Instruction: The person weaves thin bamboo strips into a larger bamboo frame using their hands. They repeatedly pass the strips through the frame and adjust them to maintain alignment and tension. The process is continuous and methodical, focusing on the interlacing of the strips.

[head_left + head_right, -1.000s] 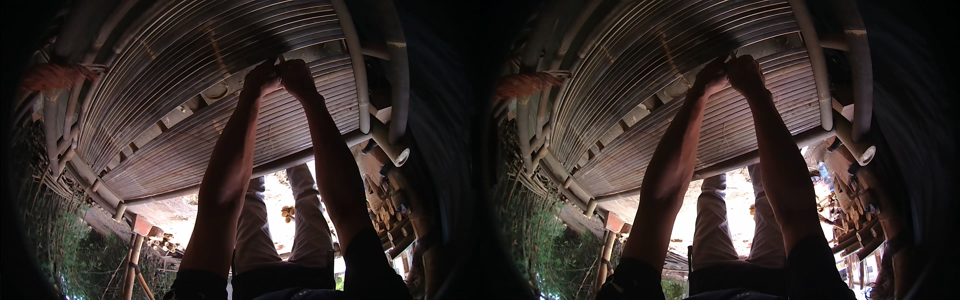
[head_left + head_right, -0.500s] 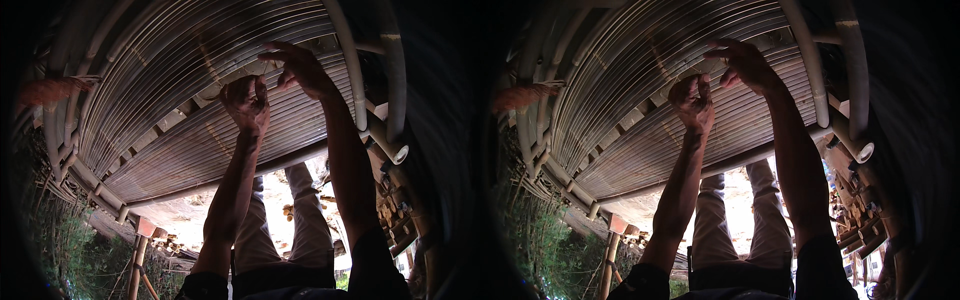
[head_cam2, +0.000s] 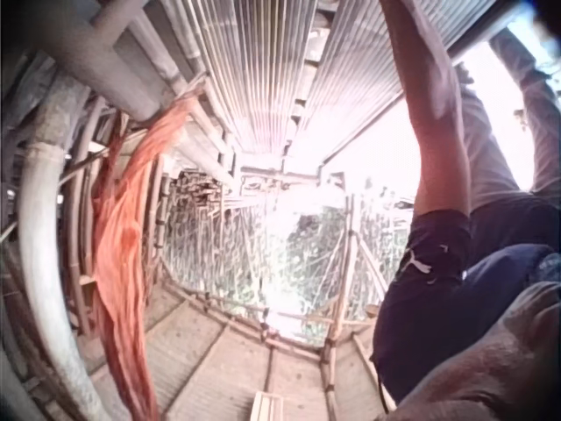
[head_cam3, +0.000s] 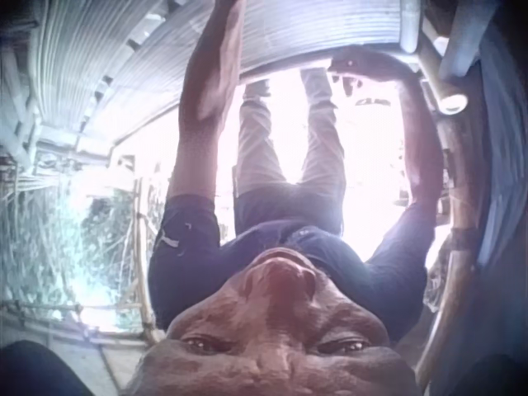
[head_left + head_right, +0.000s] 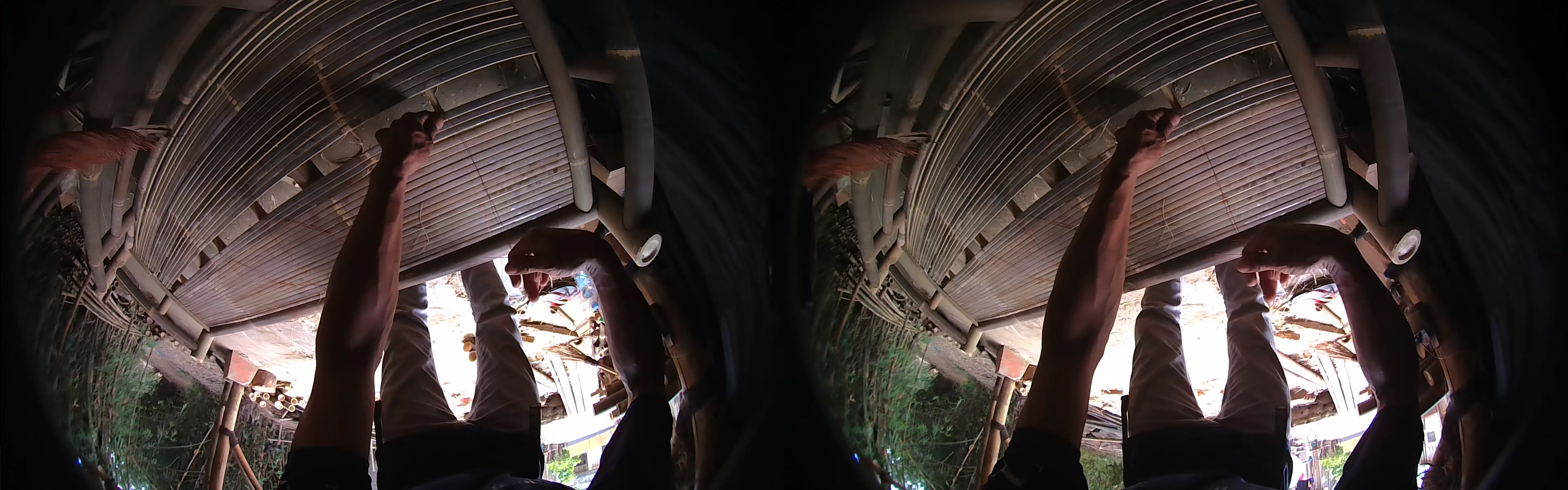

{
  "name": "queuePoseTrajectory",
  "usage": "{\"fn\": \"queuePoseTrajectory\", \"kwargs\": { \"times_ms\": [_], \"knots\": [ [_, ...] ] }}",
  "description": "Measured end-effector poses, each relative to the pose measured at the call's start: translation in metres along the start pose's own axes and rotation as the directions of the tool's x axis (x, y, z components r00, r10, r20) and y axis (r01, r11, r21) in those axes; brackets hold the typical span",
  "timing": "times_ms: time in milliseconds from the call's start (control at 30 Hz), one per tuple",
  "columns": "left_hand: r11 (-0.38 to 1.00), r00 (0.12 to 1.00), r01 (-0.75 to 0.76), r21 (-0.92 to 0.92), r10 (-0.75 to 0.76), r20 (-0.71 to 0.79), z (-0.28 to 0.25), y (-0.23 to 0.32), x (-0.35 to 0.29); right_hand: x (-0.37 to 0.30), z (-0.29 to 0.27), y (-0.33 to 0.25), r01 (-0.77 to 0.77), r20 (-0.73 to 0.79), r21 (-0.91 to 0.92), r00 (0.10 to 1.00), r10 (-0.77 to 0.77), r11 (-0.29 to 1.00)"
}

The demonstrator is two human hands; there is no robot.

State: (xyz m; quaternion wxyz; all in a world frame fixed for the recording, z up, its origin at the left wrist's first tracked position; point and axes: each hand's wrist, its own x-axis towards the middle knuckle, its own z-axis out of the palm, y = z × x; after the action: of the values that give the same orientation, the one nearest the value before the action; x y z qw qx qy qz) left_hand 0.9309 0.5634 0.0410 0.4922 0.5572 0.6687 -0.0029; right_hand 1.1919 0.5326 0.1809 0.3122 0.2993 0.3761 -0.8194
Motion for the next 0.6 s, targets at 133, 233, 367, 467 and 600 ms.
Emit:
{"fn": "queuePoseTrajectory", "kwargs": {
  "times_ms": [133, 233, 367, 467, 600],
  "knots": [
    [1.0, 0.979, -0.003, -0.026, -0.002, -0.204, 0.006, -0.025, -0.001, -0.012, -0.021, -0.092, 0.77, -0.478, 0.261, 0.628, -0.615, 0.583],
    [1.0, 0.999, 0.015, -0.014, -0.016, -0.047, 0.026, -0.009, 0.014, 0.0, -0.096, -0.079, 0.707, -0.769, -0.528, -0.164, -0.618, 0.47],
    [0.998, 0.976, -0.051, -0.03, 0.043, -0.215, 0.023, -0.028, 0.007, 0.015, -0.089, -0.036, -0.575, -0.639, -0.733, 0.397, -0.659, 0.364],
    [0.998, 0.972, -0.025, 0.056, 0.037, -0.232, 0.022, -0.017, 0.004, 0.026, -0.026, -0.027, -0.232, -0.592, -0.78, 0.575, -0.565, 0.581],
    [0.998, 0.97, -0.055, -0.017, 0.049, -0.237, 0.027, -0.036, 0.01, 0.059, -0.007, -0.039, 0.032, -0.553, -0.806, 0.314, -0.772, 0.59]
  ]
}}
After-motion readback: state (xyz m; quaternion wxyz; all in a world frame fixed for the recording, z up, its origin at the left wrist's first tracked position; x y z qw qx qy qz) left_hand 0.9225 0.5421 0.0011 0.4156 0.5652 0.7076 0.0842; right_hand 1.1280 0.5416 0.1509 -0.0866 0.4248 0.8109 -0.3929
